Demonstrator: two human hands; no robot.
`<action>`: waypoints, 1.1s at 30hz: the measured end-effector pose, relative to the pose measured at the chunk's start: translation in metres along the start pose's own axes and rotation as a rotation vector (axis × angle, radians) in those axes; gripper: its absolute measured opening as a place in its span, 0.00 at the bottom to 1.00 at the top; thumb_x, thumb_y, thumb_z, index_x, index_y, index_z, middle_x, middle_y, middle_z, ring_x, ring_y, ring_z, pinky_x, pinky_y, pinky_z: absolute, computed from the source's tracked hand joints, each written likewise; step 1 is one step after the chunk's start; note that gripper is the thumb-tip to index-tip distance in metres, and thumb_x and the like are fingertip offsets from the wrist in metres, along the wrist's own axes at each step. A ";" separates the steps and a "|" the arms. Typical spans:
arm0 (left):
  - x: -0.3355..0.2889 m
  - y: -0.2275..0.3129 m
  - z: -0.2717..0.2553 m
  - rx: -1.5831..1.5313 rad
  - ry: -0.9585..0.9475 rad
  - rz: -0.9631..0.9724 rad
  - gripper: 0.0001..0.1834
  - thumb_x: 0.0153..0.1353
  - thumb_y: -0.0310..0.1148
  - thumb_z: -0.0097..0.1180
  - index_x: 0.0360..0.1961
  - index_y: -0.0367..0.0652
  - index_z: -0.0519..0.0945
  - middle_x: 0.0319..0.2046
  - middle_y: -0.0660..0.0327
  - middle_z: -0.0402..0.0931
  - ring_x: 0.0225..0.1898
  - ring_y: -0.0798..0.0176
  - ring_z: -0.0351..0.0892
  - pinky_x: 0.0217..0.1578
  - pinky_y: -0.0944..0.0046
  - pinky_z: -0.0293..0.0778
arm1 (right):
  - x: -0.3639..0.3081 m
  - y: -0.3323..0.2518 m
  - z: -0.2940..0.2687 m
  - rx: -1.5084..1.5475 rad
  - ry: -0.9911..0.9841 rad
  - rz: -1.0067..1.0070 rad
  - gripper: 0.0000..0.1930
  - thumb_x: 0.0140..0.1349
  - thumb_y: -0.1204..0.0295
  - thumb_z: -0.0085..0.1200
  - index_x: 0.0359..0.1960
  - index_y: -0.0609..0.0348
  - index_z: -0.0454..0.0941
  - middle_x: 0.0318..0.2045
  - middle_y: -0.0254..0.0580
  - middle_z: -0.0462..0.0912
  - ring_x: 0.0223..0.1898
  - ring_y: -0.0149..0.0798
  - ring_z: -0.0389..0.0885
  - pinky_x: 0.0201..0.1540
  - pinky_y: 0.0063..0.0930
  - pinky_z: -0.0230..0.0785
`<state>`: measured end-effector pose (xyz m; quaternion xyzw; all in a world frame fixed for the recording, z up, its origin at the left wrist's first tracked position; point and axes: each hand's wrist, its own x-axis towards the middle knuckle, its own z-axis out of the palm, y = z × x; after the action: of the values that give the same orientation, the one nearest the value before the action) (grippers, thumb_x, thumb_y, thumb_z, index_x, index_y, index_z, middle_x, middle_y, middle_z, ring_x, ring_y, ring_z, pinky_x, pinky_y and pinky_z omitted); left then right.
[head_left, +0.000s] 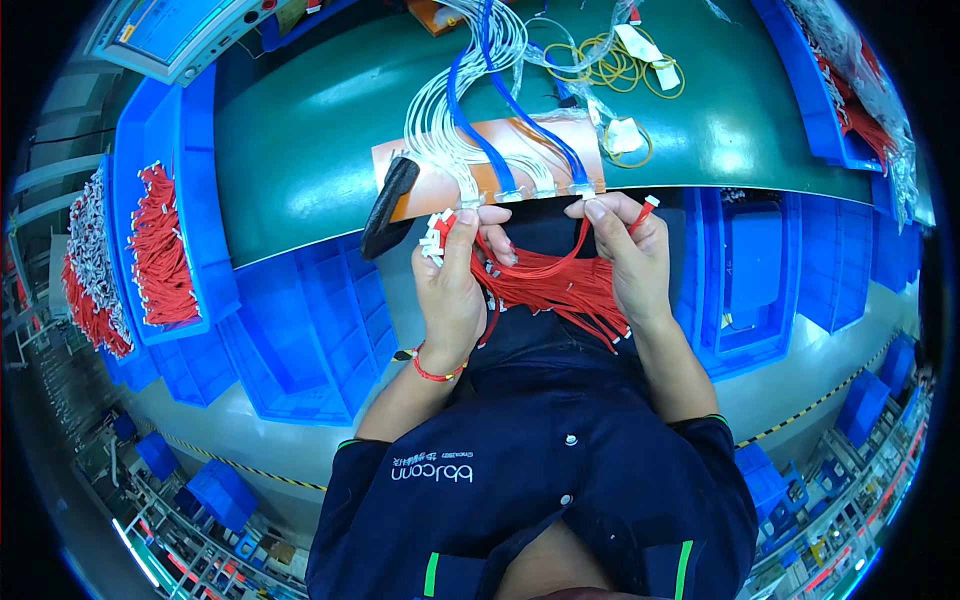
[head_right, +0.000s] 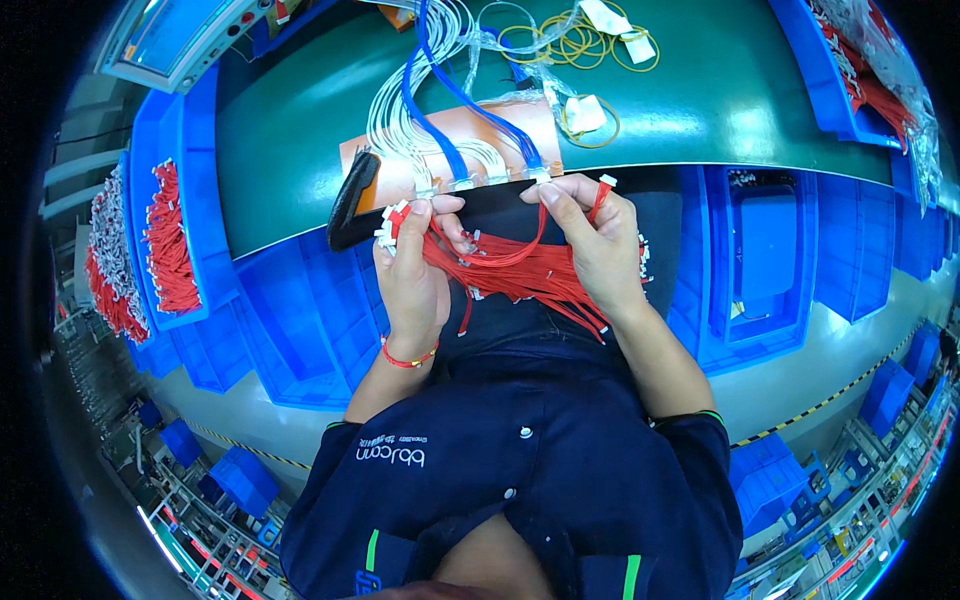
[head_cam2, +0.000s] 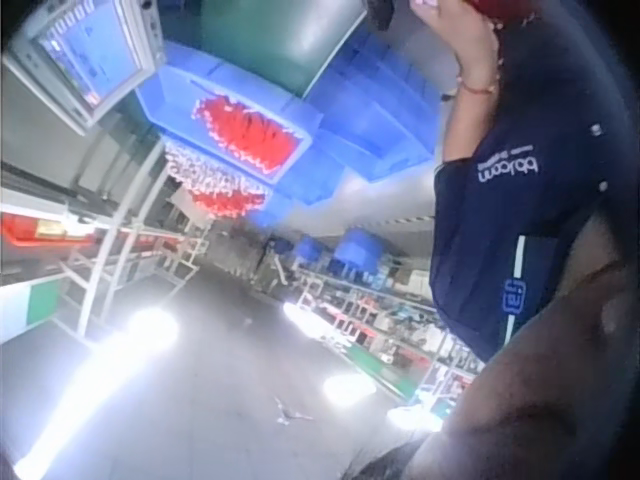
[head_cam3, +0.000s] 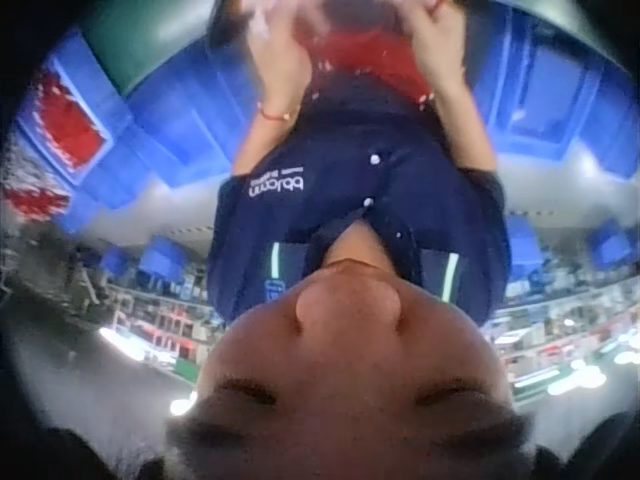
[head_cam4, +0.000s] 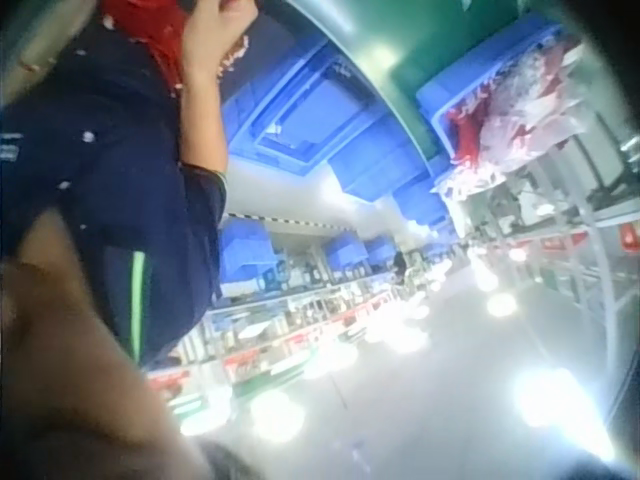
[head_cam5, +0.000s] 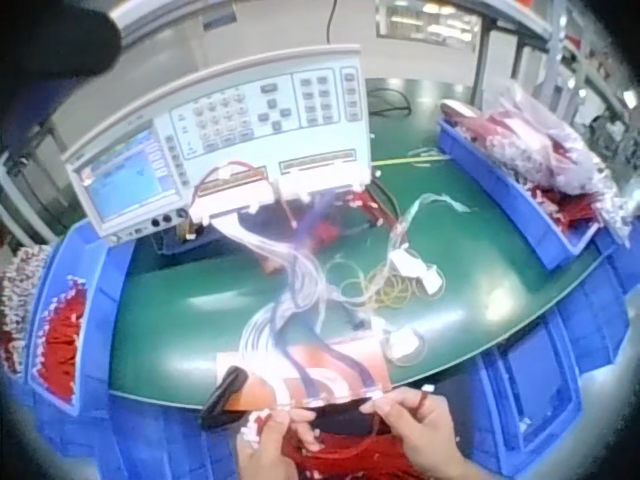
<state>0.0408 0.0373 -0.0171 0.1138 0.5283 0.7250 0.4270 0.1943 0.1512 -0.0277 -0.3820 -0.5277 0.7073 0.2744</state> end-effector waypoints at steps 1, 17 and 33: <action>0.000 0.000 0.000 0.000 0.007 0.003 0.19 0.75 0.35 0.44 0.41 0.28 0.80 0.24 0.59 0.77 0.26 0.68 0.75 0.32 0.67 0.71 | 0.000 -0.001 0.001 -0.002 -0.001 -0.002 0.10 0.70 0.71 0.53 0.40 0.66 0.84 0.36 0.35 0.86 0.39 0.22 0.77 0.47 0.21 0.68; 0.005 0.010 -0.013 0.065 -0.115 -0.078 0.19 0.75 0.38 0.46 0.44 0.29 0.81 0.26 0.59 0.78 0.28 0.68 0.77 0.32 0.69 0.73 | -0.002 -0.001 0.014 0.244 0.013 0.103 0.13 0.72 0.68 0.52 0.41 0.67 0.83 0.15 0.16 0.60 0.17 0.15 0.50 0.21 0.17 0.40; 0.012 0.015 -0.026 0.005 -0.211 -0.152 0.19 0.74 0.38 0.46 0.44 0.31 0.82 0.28 0.59 0.81 0.30 0.68 0.80 0.36 0.69 0.76 | 0.001 -0.009 0.013 0.231 -0.011 0.175 0.14 0.72 0.67 0.52 0.45 0.66 0.83 0.17 0.18 0.60 0.17 0.15 0.52 0.20 0.15 0.43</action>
<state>0.0101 0.0274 -0.0180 0.1499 0.4893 0.6732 0.5338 0.1829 0.1475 -0.0175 -0.3882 -0.4090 0.7868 0.2509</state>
